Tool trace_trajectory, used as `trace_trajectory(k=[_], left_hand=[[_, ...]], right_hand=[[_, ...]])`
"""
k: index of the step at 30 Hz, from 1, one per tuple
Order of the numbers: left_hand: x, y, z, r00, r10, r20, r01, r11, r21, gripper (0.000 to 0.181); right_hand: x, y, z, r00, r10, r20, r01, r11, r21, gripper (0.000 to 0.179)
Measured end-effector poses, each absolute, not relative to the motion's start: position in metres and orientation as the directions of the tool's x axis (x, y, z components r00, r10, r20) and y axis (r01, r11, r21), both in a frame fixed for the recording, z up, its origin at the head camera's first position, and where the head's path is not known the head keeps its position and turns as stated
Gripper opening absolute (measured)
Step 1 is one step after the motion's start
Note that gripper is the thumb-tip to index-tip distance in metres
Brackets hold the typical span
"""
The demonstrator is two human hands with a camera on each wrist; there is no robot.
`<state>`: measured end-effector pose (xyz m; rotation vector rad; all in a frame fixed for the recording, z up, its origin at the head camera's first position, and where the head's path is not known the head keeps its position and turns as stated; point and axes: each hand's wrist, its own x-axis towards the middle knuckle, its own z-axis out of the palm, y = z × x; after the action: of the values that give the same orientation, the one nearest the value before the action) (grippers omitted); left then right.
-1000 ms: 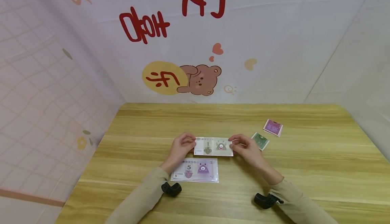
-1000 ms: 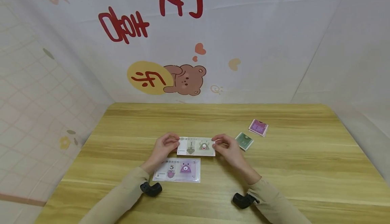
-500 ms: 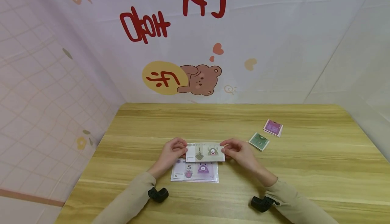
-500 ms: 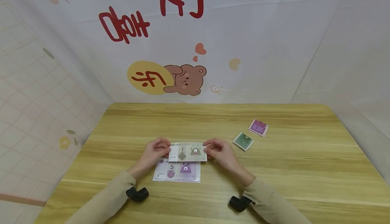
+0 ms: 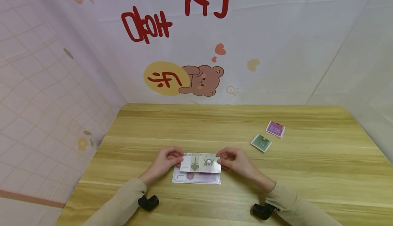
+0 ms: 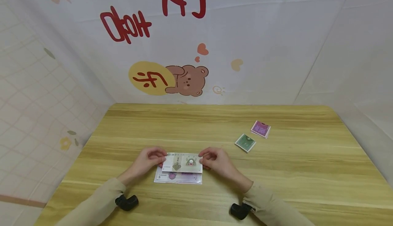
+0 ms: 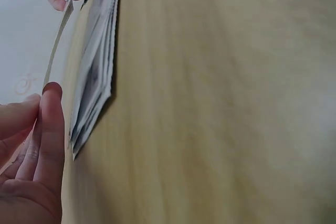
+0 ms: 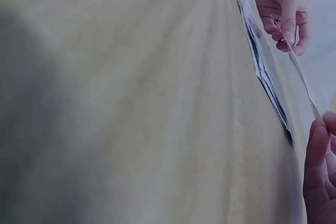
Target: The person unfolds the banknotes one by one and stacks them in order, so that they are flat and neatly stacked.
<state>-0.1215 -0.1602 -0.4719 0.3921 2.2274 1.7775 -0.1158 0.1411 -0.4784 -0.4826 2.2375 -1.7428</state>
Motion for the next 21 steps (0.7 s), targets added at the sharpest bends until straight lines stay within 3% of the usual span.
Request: trace_trajectory(k=[9,21], left_hand=[[-0.114,-0.173,-0.468,-0.903,0.427,-0.053,0.087,0.302,0.95,0.012],[-0.114,-0.176,-0.463,-0.849,0.525,-0.069,0.17,0.393,0.904,0.008]], right_hand=[[-0.109,0.133,-0.482,-0.873,-0.487,0.026,-0.139,0.197,-0.97,0.015],[-0.11,0.128,-0.48,-0.868,-0.497,0.0,-0.18,0.314,-0.932,0.011]])
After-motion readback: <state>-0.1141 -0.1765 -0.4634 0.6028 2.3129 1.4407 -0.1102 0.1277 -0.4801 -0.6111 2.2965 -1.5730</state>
